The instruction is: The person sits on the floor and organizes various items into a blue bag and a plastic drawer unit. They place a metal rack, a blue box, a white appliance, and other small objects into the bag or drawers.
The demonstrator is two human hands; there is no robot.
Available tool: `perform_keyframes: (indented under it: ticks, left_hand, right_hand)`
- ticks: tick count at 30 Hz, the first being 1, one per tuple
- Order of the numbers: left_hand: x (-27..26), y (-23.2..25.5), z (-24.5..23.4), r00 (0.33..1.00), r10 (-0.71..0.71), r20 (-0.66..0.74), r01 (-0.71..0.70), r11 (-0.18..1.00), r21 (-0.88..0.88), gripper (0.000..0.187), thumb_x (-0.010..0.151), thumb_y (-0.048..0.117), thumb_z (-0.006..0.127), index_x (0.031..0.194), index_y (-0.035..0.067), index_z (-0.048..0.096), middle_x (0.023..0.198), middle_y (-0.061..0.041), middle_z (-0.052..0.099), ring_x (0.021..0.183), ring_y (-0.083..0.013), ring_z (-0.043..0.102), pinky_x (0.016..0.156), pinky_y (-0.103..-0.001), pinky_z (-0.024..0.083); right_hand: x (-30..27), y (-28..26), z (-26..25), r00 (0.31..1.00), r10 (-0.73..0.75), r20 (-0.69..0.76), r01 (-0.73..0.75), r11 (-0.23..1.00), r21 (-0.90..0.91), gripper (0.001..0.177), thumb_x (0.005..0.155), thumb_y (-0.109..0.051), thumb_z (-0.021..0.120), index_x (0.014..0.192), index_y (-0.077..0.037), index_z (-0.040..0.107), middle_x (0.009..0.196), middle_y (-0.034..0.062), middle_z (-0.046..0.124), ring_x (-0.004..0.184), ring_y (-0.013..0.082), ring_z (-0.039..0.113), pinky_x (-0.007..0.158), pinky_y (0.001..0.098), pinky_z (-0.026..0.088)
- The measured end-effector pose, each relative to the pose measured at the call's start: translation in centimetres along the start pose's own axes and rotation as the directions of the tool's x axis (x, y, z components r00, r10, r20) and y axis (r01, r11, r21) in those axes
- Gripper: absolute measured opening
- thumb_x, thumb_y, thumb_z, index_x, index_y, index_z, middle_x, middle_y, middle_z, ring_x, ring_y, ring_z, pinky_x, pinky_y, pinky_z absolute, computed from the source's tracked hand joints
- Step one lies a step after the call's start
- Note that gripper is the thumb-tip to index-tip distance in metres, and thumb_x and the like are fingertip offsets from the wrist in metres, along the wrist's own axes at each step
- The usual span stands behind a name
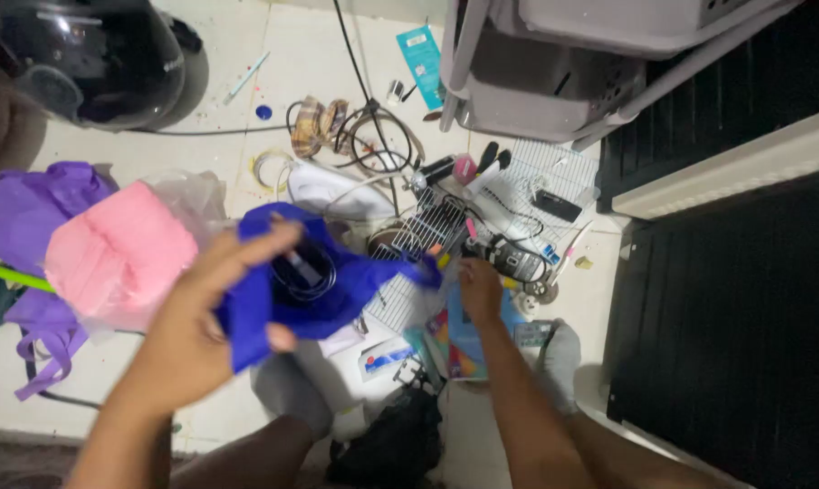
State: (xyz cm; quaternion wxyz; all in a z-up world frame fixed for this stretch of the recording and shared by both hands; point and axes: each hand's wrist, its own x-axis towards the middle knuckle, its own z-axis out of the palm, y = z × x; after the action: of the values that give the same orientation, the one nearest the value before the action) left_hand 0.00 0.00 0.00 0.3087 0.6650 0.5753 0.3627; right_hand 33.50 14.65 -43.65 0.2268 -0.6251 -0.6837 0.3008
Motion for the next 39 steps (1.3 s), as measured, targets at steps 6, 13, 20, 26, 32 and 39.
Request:
perform_keyframes:
  ticks: [6,13,20,26,32,39]
  left_hand:
    - [1.9,-0.1,2.0,0.998,-0.023,0.065,0.021,0.999,0.03,0.077,0.077,0.047,0.075,0.143,0.012,0.058,0.151,-0.009,0.059,0.145,-0.0267,0.048,0.123,-0.045,0.028]
    - [3.6,-0.8,2.0,0.993,-0.112,0.042,0.112,0.994,-0.011,0.076,0.077,0.047,0.073,0.143,0.012,0.059,0.151,-0.01,0.058,0.145,-0.0253,0.048,0.122,-0.043,0.029]
    - [3.8,-1.0,1.7,0.997,-0.057,0.057,0.057,0.998,0.015,0.077,0.079,0.049,0.07,0.143,0.01,0.056,0.15,-0.012,0.057,0.144,-0.0272,0.049,0.122,-0.043,0.029]
    - [2.4,-0.2,0.6,1.0,-0.023,0.006,0.023,0.999,-0.036,0.077,0.081,0.051,0.067,0.145,0.009,0.055,0.151,-0.015,0.054,0.145,-0.0284,0.048,0.123,-0.043,0.029]
    - [0.2,0.2,-0.4,0.999,-0.025,-0.037,0.023,0.998,-0.059,0.075,0.081,0.049,0.069,0.144,0.011,0.056,0.149,-0.014,0.054,0.143,-0.0277,0.049,0.121,-0.042,0.03]
    - [-1.1,-1.0,-1.7,0.996,0.024,-0.091,-0.032,0.996,-0.087,0.072,0.084,0.042,0.075,0.146,0.013,0.054,0.141,-0.013,0.054,0.136,-0.0263,0.053,0.118,-0.037,0.033]
  right_hand:
    - [5.7,3.2,-1.0,0.969,-0.235,0.08,0.248,0.925,-0.289,0.057,0.087,-0.002,0.066,0.142,0.001,0.054,0.143,0.0236,0.055,0.132,0.0431,0.052,0.108,0.0539,0.043]
    - [6.7,2.1,0.0,0.974,-0.11,0.199,0.158,0.957,-0.244,0.045,0.088,-0.005,0.066,0.132,-0.012,0.07,0.108,0.0207,0.072,0.102,0.0441,0.062,0.086,0.0581,0.049]
    - [5.2,6.3,1.0,0.997,-0.007,-0.071,0.019,0.983,0.181,0.02,0.089,-0.018,0.065,0.101,-0.01,0.078,0.097,0.0093,0.076,0.091,0.0268,0.069,0.077,0.0422,0.05]
    - [2.4,5.3,-2.2,0.909,0.402,-0.113,-0.29,0.802,0.522,0.026,0.088,-0.03,0.078,0.106,-0.011,0.079,0.087,0.0023,0.075,0.076,0.0112,0.065,0.061,0.0314,0.054]
    - [1.2,-3.4,-10.2,0.897,0.388,-0.21,-0.114,0.664,0.739,0.013,0.088,-0.018,0.077,0.099,-0.011,0.074,0.095,0.0015,0.07,0.076,0.0089,0.061,0.062,0.0243,0.054]
    - [-3.6,-19.8,-15.1,0.962,0.003,-0.275,0.134,0.867,0.479,0.025,0.092,-0.03,0.072,0.111,-0.014,0.077,0.092,-0.0013,0.074,0.068,0.0053,0.06,0.056,0.0192,0.042]
